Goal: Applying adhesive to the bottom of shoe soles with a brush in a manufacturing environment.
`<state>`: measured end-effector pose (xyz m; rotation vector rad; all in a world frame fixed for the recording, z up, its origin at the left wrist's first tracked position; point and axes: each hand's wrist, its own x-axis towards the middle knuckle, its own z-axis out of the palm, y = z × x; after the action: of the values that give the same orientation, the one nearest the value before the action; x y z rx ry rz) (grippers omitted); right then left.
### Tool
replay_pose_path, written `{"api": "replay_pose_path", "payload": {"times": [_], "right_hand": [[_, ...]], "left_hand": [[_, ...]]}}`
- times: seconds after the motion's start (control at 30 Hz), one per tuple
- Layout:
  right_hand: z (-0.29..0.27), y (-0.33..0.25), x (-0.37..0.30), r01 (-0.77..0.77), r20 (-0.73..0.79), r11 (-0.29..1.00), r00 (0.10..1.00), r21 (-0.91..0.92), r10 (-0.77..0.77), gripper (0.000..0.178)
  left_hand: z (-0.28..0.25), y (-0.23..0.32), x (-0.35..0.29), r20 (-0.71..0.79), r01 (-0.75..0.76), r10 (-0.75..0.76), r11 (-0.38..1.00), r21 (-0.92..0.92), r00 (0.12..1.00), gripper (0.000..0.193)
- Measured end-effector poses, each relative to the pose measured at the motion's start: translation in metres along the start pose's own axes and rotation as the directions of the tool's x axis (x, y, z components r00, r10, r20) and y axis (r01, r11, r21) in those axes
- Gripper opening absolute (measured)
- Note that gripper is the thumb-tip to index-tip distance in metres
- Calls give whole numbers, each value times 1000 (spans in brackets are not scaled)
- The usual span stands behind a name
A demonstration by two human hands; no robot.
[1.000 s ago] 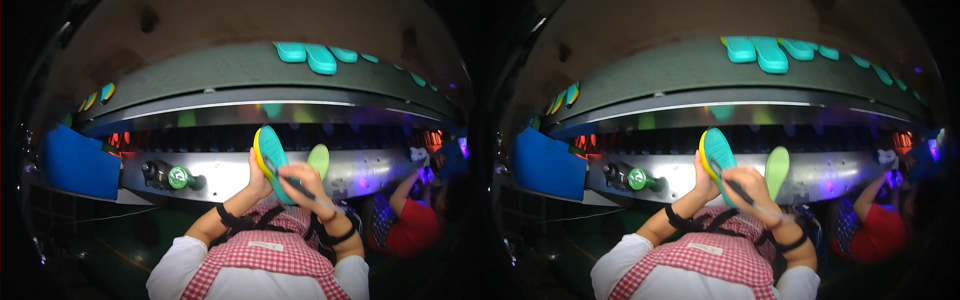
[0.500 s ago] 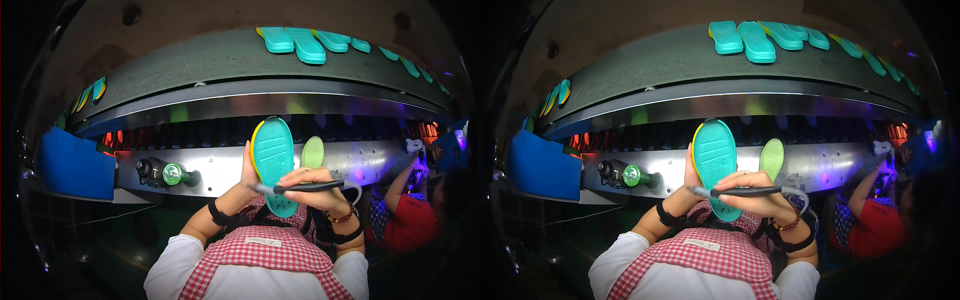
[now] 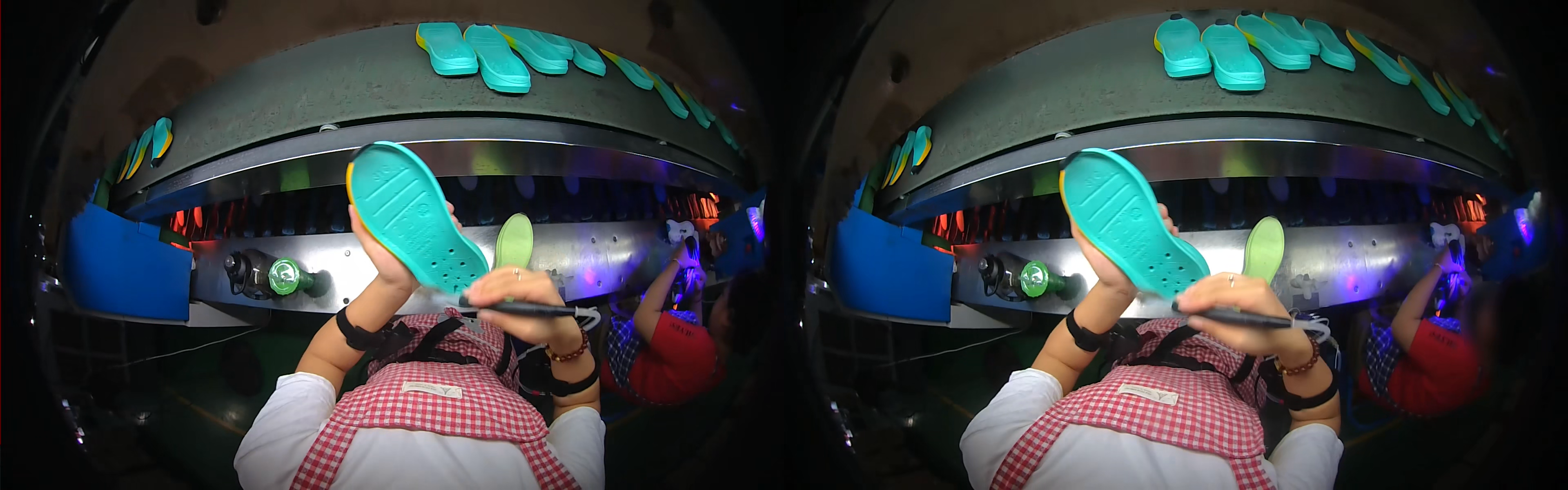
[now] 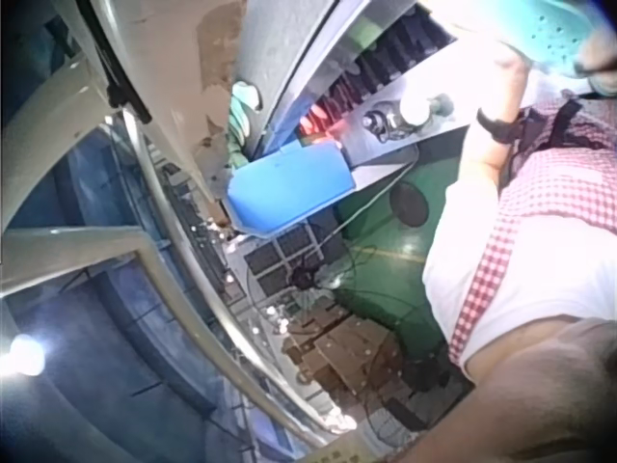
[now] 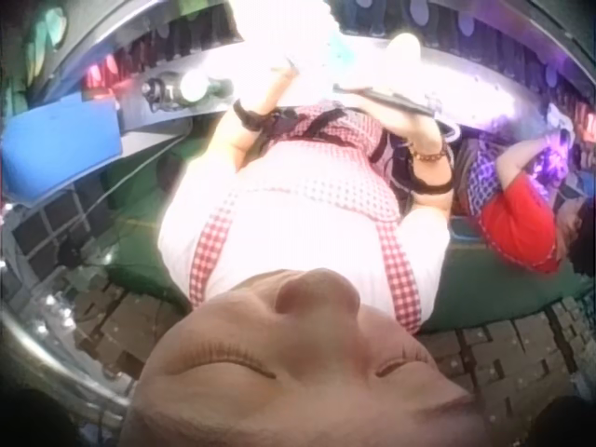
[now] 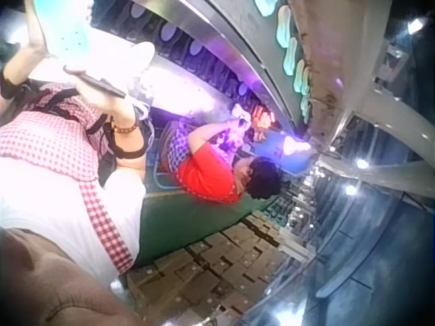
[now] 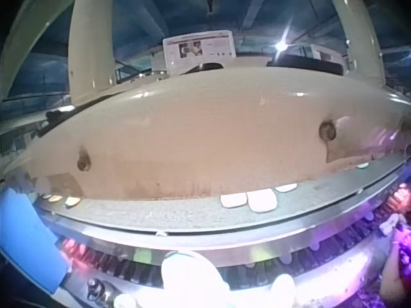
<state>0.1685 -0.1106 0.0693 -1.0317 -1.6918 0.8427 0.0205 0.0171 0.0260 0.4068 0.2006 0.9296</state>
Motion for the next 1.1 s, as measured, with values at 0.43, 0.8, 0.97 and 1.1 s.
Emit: {"api": "replay_pose_path", "payload": {"times": [0.43,0.8,0.97,1.1], "right_hand": [[-9,6,-4,-103,-247,995,964,-7,98,22],[11,5,3,-197,-117,579,880,791,460,19],[17,-7,8,-160,-10,969,986,188,165,21],[2,-18,16,-119,102,989,989,88,109,22]], "left_hand": [[9,19,0,108,-135,127,988,70,986,96],[12,13,-27,36,49,-53,992,115,998,79],[-14,20,-26,169,240,-274,951,195,947,64],[-28,35,-22,212,371,-425,894,250,880,57]]}}
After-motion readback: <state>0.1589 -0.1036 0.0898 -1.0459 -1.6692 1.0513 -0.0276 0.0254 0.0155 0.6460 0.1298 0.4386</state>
